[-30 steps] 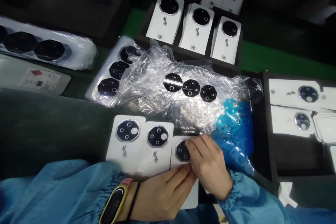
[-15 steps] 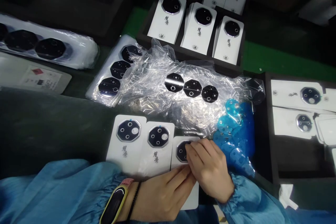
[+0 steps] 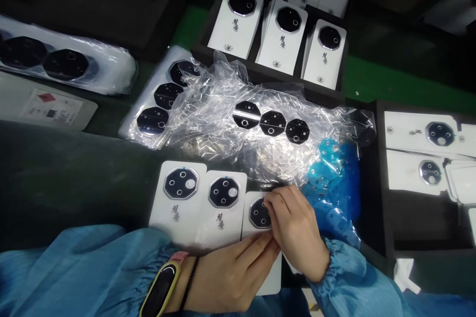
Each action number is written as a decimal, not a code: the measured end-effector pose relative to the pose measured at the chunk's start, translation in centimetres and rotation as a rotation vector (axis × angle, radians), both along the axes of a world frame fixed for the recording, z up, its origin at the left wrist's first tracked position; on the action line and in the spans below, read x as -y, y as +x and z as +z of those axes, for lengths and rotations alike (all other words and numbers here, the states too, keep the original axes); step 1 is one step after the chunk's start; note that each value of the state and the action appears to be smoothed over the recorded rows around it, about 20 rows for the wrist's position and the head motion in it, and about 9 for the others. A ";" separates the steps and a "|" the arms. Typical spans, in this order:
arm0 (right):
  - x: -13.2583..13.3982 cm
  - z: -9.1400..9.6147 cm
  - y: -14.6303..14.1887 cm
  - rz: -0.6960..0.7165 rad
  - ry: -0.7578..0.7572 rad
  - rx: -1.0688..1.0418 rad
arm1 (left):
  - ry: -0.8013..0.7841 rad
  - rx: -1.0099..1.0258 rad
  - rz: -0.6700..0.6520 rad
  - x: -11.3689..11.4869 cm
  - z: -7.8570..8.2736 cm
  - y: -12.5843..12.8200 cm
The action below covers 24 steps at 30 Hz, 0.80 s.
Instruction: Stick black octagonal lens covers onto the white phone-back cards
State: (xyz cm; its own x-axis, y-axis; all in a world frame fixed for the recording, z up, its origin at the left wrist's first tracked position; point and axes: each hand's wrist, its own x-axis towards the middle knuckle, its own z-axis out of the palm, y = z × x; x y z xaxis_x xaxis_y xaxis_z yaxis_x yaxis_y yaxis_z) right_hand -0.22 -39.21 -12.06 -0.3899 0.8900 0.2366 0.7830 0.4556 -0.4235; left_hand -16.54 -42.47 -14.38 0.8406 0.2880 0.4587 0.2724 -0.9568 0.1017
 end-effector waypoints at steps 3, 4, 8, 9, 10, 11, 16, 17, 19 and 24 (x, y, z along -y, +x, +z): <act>0.0 0.0 -0.1 0.008 0.032 0.042 | 0.004 0.001 -0.008 0.0 0.0 0.0; -0.1 0.1 -0.1 0.016 0.040 0.059 | 0.005 0.005 -0.006 0.1 0.0 0.1; 0.0 0.0 0.0 0.067 0.070 0.138 | -0.004 0.040 0.048 0.4 -0.2 0.3; 0.0 -0.1 0.0 0.079 0.077 0.157 | -0.008 0.048 0.061 0.4 -0.2 0.4; 0.0 -0.2 0.1 0.086 0.082 0.171 | -0.012 0.050 0.066 0.5 -0.2 0.4; 0.1 -0.2 0.2 0.091 0.086 0.180 | -0.015 0.045 0.060 0.5 -0.2 0.4; 0.2 -0.3 0.3 0.110 0.087 0.183 | -0.005 0.000 0.008 0.1 0.1 0.1; 0.2 -0.3 0.3 0.114 0.089 0.188 | -0.004 0.005 0.011 0.1 0.1 0.1; 0.1 -0.2 0.2 0.120 0.099 0.206 | -0.007 0.017 0.017 0.0 0.1 0.1; 0.2 -0.2 0.2 0.130 0.120 0.234 | -0.011 0.034 0.027 0.0 0.0 0.1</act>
State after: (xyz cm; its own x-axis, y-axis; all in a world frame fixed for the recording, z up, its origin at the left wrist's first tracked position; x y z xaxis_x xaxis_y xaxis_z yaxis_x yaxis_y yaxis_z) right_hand -0.06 -39.38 -12.30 -0.5553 0.7998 0.2279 0.7846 0.5947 -0.1754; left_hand -16.40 -42.46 -14.42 0.8168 0.3152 0.4832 0.2939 -0.9481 0.1217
